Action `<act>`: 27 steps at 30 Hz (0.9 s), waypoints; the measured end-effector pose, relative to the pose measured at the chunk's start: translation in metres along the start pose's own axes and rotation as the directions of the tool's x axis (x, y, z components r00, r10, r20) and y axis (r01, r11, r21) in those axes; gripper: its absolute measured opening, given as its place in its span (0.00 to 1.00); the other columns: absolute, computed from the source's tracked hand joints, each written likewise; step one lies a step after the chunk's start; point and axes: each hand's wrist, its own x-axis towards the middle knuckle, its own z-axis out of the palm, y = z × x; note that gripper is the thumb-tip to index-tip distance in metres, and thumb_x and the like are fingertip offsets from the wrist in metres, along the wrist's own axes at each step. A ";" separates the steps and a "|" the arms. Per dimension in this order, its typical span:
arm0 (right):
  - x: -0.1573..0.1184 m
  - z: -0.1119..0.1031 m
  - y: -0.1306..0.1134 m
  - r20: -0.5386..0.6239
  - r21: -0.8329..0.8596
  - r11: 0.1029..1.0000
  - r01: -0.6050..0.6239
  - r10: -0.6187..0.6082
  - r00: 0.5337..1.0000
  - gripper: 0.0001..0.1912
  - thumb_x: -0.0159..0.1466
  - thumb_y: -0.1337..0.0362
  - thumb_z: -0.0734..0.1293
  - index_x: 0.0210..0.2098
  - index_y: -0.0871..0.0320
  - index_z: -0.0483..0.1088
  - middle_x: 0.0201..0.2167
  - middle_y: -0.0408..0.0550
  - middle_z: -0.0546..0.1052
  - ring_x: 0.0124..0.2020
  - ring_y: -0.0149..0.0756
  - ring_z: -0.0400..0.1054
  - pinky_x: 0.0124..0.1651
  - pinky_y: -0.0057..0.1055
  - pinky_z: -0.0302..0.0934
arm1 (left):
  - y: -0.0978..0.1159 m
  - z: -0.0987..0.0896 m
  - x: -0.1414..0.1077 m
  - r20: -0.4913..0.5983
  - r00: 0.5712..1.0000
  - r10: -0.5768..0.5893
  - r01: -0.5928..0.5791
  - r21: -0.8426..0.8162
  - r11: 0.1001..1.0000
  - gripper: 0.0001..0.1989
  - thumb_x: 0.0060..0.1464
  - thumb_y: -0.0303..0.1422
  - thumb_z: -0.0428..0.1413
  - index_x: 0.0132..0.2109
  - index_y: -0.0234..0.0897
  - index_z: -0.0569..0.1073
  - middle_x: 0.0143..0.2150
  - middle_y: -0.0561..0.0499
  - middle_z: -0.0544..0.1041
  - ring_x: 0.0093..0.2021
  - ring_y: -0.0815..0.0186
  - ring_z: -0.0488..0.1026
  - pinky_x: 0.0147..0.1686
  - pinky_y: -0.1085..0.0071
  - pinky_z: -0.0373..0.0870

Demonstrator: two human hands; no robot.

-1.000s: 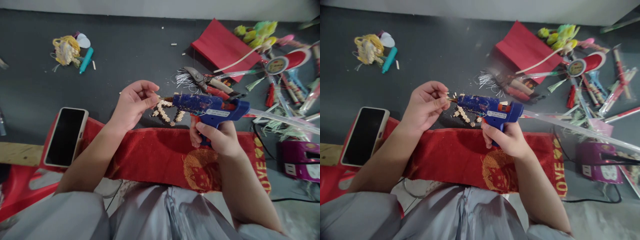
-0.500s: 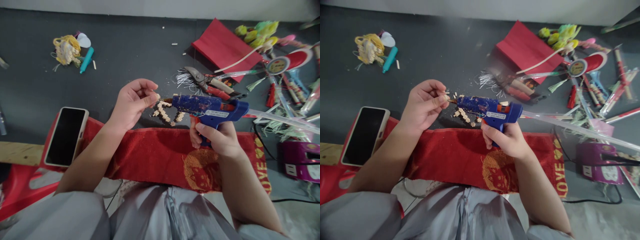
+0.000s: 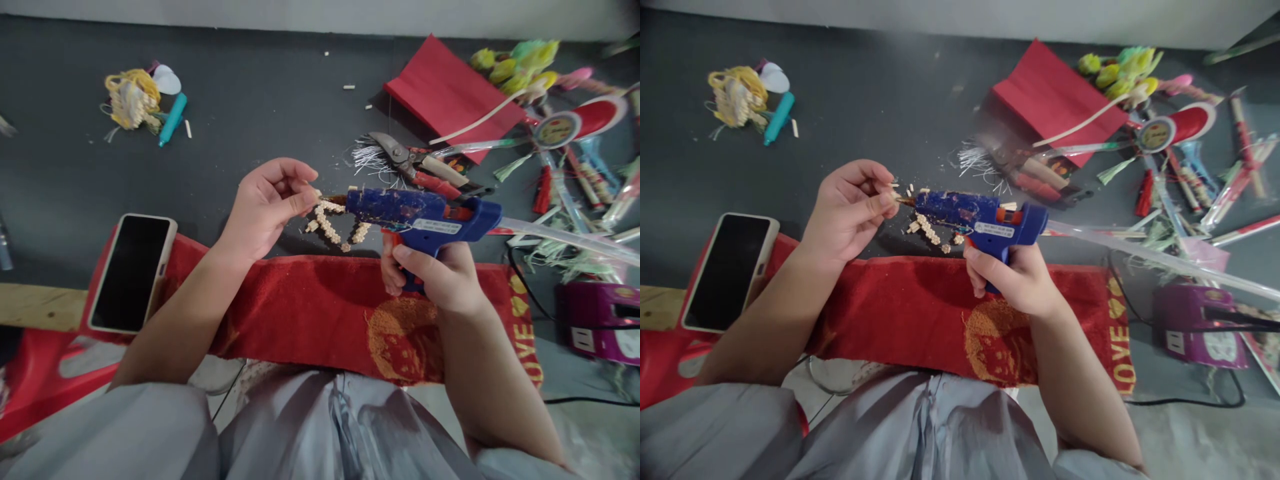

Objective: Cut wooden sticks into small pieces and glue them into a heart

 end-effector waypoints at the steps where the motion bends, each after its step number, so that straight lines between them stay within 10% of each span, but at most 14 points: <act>1: 0.000 0.000 0.000 0.005 0.002 1.000 0.004 -0.004 1.000 0.20 0.66 0.53 0.69 0.22 0.56 0.67 0.17 0.41 0.69 0.17 0.28 0.62 0.20 0.29 0.58 | 0.001 0.000 0.000 -0.012 1.000 -0.006 0.006 0.019 1.000 0.13 0.42 0.32 0.73 0.35 0.40 0.78 0.25 0.57 0.72 0.26 0.74 0.69 0.28 0.74 0.69; 27: 0.000 0.000 -0.001 -0.002 0.008 1.000 0.007 -0.007 1.000 0.20 0.66 0.54 0.69 0.22 0.56 0.67 0.17 0.41 0.68 0.17 0.28 0.61 0.20 0.29 0.57 | 0.004 0.005 -0.001 -0.088 0.995 -0.038 0.047 0.101 0.994 0.13 0.41 0.29 0.72 0.33 0.38 0.76 0.25 0.57 0.71 0.26 0.75 0.71 0.29 0.77 0.72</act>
